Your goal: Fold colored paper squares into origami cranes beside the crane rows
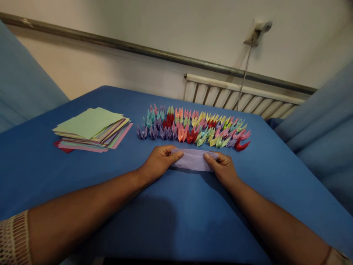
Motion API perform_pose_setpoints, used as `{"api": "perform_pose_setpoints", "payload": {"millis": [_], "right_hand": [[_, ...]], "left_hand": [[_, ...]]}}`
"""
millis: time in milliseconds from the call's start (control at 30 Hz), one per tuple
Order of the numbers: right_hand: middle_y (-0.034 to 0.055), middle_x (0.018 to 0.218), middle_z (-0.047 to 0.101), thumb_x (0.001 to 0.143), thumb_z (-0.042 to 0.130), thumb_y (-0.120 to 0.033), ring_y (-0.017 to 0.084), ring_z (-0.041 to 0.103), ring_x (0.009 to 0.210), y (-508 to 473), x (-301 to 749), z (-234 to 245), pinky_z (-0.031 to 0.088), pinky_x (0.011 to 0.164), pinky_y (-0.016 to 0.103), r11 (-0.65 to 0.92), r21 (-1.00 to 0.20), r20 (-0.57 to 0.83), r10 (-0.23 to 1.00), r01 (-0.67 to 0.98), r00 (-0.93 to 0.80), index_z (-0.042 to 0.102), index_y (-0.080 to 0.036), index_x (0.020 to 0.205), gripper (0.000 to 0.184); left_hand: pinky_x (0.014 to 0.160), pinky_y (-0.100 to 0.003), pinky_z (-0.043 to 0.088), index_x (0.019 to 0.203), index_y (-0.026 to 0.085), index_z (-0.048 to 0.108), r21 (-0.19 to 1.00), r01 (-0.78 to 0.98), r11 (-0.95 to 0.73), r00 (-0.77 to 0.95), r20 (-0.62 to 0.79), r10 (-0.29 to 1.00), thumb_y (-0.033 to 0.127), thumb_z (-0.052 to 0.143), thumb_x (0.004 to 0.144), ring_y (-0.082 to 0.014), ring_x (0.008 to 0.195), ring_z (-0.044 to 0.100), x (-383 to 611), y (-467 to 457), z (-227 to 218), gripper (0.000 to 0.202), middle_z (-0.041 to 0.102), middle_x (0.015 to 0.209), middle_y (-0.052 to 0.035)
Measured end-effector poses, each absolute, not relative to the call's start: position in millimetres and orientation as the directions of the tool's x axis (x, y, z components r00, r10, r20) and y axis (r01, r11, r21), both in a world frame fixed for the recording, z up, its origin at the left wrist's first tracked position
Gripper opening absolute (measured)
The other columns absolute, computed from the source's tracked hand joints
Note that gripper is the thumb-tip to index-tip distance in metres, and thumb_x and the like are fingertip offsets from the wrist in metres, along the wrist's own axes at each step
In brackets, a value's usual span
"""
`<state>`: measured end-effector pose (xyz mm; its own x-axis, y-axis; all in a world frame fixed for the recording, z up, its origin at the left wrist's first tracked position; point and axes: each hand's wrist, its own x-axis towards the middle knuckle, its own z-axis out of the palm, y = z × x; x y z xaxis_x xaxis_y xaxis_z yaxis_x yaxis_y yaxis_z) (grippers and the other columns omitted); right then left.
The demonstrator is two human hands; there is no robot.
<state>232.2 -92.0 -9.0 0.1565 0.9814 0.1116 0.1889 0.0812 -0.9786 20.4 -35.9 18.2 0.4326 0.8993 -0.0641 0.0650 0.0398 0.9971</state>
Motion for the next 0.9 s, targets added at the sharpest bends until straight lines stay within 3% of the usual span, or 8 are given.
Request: {"api": "perform_pose_setpoints", "payload": {"millis": [700,900], "right_hand": [[-0.0027,0.060,0.053,0.077,0.067,-0.049,0.011,0.045,0.056,-93.9,233.1,-10.2,0.038,0.054,0.025,0.092,-0.982,0.121,0.977,0.165,0.176,0.068,-0.017,0.069,0.033],[-0.0016,0.064,0.057,0.079,0.065,-0.049,0.013,0.048,0.059,-94.6,234.7,-10.1,0.041,0.058,0.026,0.110,-0.983,0.131,0.980,0.144,0.151,0.069,-0.018,0.074,0.031]], "left_hand": [[0.062,-0.024,0.045,0.079,0.014,0.070,0.990,-0.018,0.143,0.443,-0.120,0.888,0.042,0.074,0.072,-0.0119,0.062,0.058,20.0,-37.4,17.1,0.029,0.067,0.072,-0.0005],[0.061,-0.023,0.043,0.078,0.015,0.070,0.995,-0.002,0.103,0.441,-0.091,0.893,0.042,0.073,0.074,-0.0115,0.062,0.055,19.6,-34.6,18.0,0.027,0.065,0.069,0.0011]]}}
